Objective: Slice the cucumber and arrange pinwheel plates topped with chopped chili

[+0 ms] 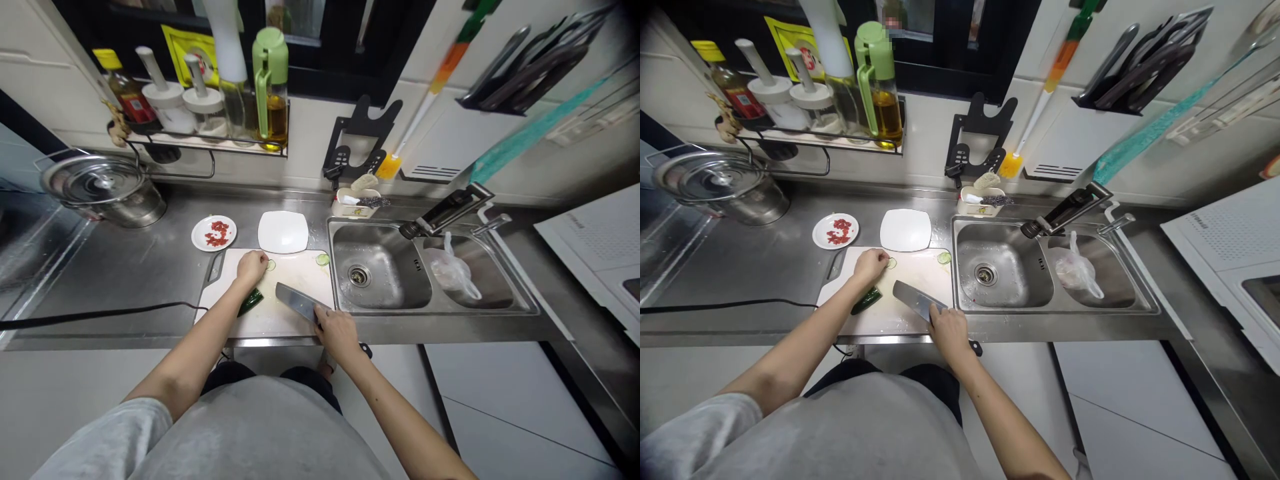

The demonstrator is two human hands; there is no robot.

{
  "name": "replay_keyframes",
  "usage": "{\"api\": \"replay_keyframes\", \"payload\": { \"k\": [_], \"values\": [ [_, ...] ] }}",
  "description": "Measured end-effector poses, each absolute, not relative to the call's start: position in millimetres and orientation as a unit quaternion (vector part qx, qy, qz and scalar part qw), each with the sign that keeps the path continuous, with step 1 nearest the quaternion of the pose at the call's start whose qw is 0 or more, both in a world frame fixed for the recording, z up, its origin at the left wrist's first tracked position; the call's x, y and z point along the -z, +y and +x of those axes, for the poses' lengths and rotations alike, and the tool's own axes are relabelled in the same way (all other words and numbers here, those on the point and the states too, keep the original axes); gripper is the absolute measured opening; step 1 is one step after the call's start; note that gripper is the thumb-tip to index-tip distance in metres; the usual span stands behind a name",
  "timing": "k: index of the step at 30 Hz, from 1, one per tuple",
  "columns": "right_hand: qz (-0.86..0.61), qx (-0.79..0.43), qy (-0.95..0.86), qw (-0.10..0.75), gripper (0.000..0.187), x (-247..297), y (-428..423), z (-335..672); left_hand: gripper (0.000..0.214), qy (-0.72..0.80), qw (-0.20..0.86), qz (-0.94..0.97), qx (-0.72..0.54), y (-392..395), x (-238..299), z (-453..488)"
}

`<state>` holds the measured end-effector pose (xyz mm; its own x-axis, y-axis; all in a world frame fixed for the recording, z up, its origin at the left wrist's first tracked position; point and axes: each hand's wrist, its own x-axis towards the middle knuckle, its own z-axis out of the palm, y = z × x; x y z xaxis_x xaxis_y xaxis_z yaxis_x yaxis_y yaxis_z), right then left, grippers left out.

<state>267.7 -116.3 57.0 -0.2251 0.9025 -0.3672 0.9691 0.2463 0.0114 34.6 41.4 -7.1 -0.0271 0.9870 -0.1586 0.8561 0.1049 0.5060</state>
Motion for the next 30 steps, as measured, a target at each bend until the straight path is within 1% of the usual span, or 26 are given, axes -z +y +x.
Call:
{"api": "replay_keyframes", "payload": {
  "k": [4,7,10,12,16,20,26,30],
  "values": [
    [0.604,0.102,0.778,0.144,0.042,-56,-116,268,0.016,0.700,0.242,0.645,-0.190,42,6,33],
    [0.605,0.110,0.776,0.141,0.034,-56,-114,266,0.021,0.705,0.265,0.584,-0.303,35,1,24],
    [0.615,0.132,0.764,0.144,0.029,-55,-110,263,0.028,0.699,0.256,0.520,-0.420,17,-3,10],
    [0.627,0.149,0.751,0.142,0.029,-54,-107,260,0.029,0.688,0.249,0.511,-0.451,-1,-2,-1],
    [0.649,0.189,0.725,0.132,0.033,-52,-102,253,0.028,0.691,0.213,0.532,-0.442,-41,8,-15],
    [0.643,0.231,0.719,0.128,0.035,-54,-99,240,0.024,0.661,0.178,0.599,-0.415,-69,20,-16],
    [0.604,0.265,0.740,0.128,0.038,-60,-98,214,0.018,0.605,0.131,0.677,-0.398,-86,31,-12],
    [0.590,0.275,0.749,0.122,0.039,-63,-99,200,0.019,0.580,0.122,0.719,-0.363,-87,35,-13]
  ]
}}
